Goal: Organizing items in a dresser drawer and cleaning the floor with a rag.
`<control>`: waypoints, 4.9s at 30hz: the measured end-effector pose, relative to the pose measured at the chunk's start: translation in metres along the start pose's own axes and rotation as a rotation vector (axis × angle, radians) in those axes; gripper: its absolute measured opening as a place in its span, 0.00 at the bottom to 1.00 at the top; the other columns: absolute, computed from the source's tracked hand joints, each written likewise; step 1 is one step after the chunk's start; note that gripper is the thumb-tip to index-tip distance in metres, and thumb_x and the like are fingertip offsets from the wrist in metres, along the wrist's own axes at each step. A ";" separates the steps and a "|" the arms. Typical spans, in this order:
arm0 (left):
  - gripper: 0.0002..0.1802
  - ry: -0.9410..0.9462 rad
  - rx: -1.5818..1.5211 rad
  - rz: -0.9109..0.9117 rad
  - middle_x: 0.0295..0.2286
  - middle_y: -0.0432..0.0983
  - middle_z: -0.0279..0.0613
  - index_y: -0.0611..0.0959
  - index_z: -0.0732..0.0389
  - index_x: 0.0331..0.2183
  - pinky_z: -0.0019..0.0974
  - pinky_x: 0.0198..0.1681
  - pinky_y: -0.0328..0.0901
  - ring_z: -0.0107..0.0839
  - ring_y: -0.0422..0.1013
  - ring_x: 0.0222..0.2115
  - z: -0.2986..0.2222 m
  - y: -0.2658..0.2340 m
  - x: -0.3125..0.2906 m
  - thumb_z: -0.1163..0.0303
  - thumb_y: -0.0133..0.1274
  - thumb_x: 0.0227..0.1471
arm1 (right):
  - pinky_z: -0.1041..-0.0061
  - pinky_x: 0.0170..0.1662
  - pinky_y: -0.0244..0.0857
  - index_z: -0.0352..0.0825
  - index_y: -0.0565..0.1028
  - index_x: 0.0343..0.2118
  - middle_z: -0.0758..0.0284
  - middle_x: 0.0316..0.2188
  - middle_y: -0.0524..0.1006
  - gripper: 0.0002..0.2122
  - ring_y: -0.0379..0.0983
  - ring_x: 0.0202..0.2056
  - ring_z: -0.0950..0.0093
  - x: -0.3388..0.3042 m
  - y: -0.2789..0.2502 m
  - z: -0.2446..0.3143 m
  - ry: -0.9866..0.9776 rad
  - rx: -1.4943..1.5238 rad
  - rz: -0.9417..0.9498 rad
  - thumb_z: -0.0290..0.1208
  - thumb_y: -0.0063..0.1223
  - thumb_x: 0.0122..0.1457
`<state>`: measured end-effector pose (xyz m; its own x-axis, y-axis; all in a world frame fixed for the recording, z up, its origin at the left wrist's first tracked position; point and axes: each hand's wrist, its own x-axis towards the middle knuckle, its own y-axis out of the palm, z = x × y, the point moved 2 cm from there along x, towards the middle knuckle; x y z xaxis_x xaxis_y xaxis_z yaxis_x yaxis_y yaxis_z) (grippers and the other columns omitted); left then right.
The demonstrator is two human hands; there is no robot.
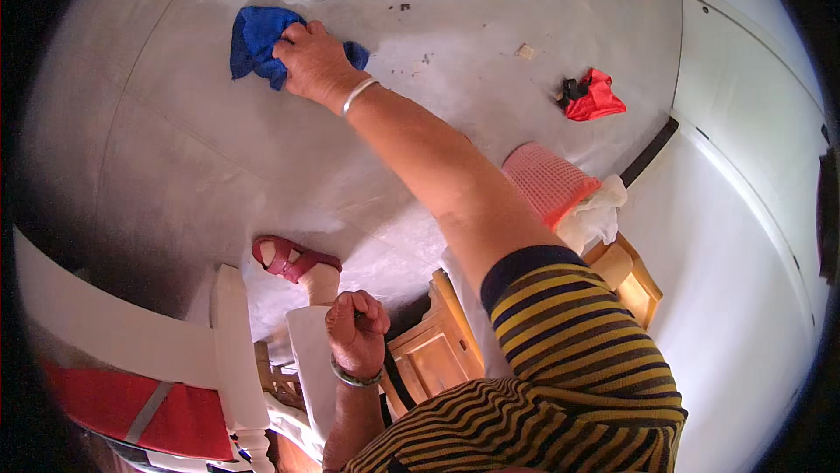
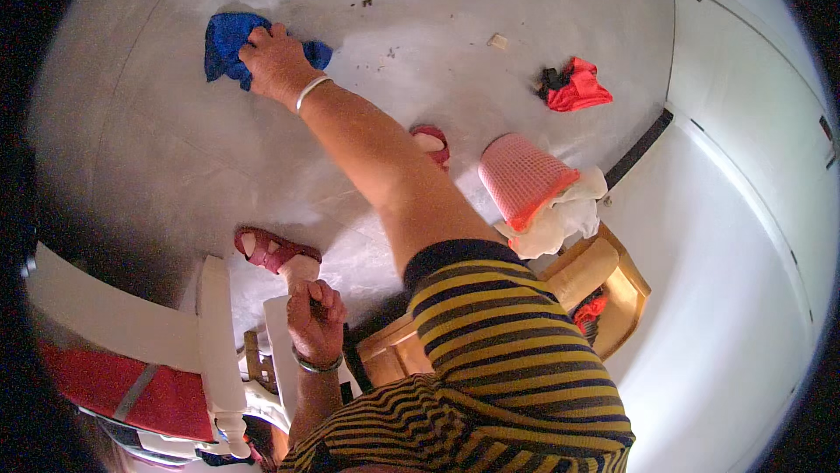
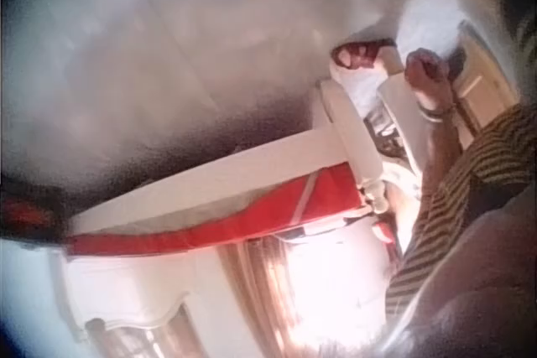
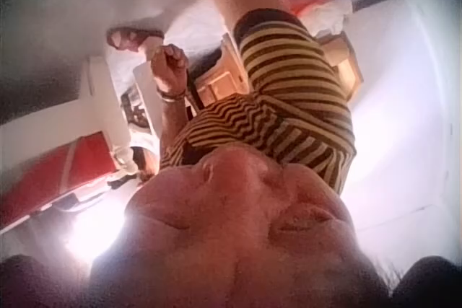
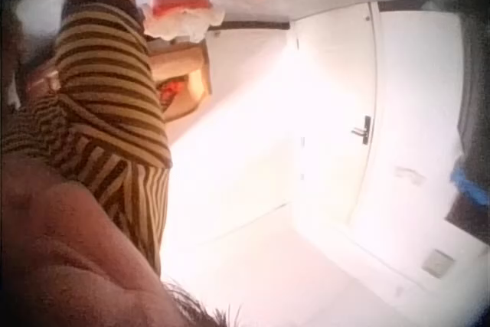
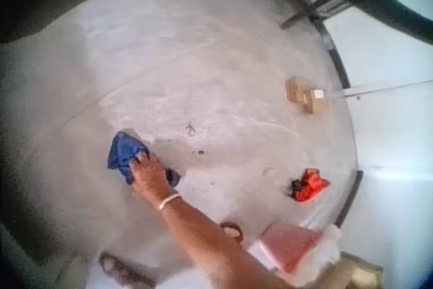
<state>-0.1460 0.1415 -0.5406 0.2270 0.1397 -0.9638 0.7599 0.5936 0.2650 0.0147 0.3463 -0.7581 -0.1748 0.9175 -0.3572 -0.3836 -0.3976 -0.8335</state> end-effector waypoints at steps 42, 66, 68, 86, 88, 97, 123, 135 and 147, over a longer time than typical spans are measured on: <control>0.18 -0.147 1.068 0.145 0.14 0.66 0.39 0.70 0.63 0.18 0.24 0.14 0.54 0.23 0.60 0.12 0.037 0.117 0.012 0.65 0.41 0.55 | 0.62 0.49 0.56 0.32 0.68 0.44 0.53 0.41 0.69 0.25 0.64 0.44 0.56 -0.266 -0.054 -0.420 1.229 0.003 -0.808 0.29 0.50 0.36; 0.20 -0.298 1.034 0.126 0.14 0.64 0.35 0.71 0.65 0.17 0.24 0.18 0.55 0.21 0.60 0.14 0.016 0.144 0.003 0.65 0.38 0.56 | 0.62 0.46 0.60 0.41 0.73 0.38 0.61 0.36 0.73 0.20 0.68 0.41 0.61 -0.053 -0.140 -0.382 0.516 -0.004 -0.747 0.30 0.51 0.36; 0.19 -0.295 1.039 0.104 0.14 0.64 0.35 0.71 0.65 0.18 0.24 0.18 0.55 0.21 0.60 0.14 0.011 0.145 0.000 0.66 0.38 0.56 | 0.63 0.44 0.62 0.42 0.74 0.38 0.62 0.36 0.73 0.20 0.68 0.40 0.61 -0.053 -0.151 -0.376 0.428 0.149 -0.721 0.28 0.52 0.35; 0.18 -0.339 1.010 0.077 0.14 0.65 0.35 0.72 0.64 0.19 0.24 0.17 0.56 0.21 0.60 0.14 -0.005 0.154 0.004 0.65 0.39 0.56 | 0.68 0.48 0.60 0.44 0.75 0.34 0.67 0.41 0.71 0.22 0.63 0.45 0.64 -0.008 -0.110 -0.311 0.128 0.052 -0.521 0.19 0.52 0.30; 0.18 -0.332 1.036 0.065 0.14 0.65 0.35 0.72 0.64 0.19 0.24 0.17 0.56 0.21 0.60 0.14 -0.001 0.154 0.006 0.65 0.39 0.56 | 0.68 0.48 0.60 0.43 0.75 0.34 0.67 0.41 0.71 0.22 0.63 0.45 0.64 -0.028 -0.108 -0.291 0.064 0.105 -0.438 0.17 0.51 0.30; 0.18 -0.314 1.058 -0.030 0.12 0.63 0.34 0.71 0.63 0.18 0.24 0.16 0.54 0.19 0.58 0.12 0.009 0.131 0.003 0.65 0.38 0.56 | 0.80 0.42 0.62 0.38 0.74 0.41 0.69 0.33 0.74 0.20 0.69 0.35 0.79 -0.162 -0.155 -0.421 0.874 0.659 -0.933 0.15 0.46 0.42; 0.19 -0.366 1.107 -0.044 0.12 0.64 0.38 0.70 0.64 0.18 0.26 0.13 0.54 0.23 0.58 0.11 0.050 0.115 0.020 0.63 0.40 0.56 | 0.77 0.37 0.64 0.35 0.74 0.41 0.65 0.30 0.76 0.20 0.71 0.30 0.73 -0.371 -0.078 -0.416 1.192 0.892 -0.976 0.23 0.49 0.39; 0.18 -0.365 1.085 -0.115 0.13 0.65 0.35 0.71 0.62 0.17 0.24 0.15 0.54 0.21 0.59 0.11 0.054 0.110 0.021 0.66 0.39 0.55 | 0.66 0.45 0.63 0.37 0.71 0.45 0.49 0.36 0.73 0.22 0.70 0.39 0.55 -0.435 -0.048 -0.422 1.569 -0.065 -0.195 0.32 0.44 0.42; 0.19 -0.428 1.081 -0.110 0.11 0.63 0.33 0.71 0.62 0.17 0.24 0.15 0.53 0.20 0.57 0.12 0.057 0.107 0.013 0.65 0.40 0.55 | 0.65 0.49 0.57 0.35 0.72 0.40 0.55 0.38 0.70 0.20 0.65 0.42 0.58 -0.262 0.000 -0.321 1.097 0.247 -0.787 0.25 0.47 0.39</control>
<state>-0.0268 0.1612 -0.5237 0.1575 -0.2713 -0.9495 0.8644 -0.4270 0.2654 0.3519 0.1085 -0.8000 0.9179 0.3902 -0.0726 -0.2172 0.3410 -0.9146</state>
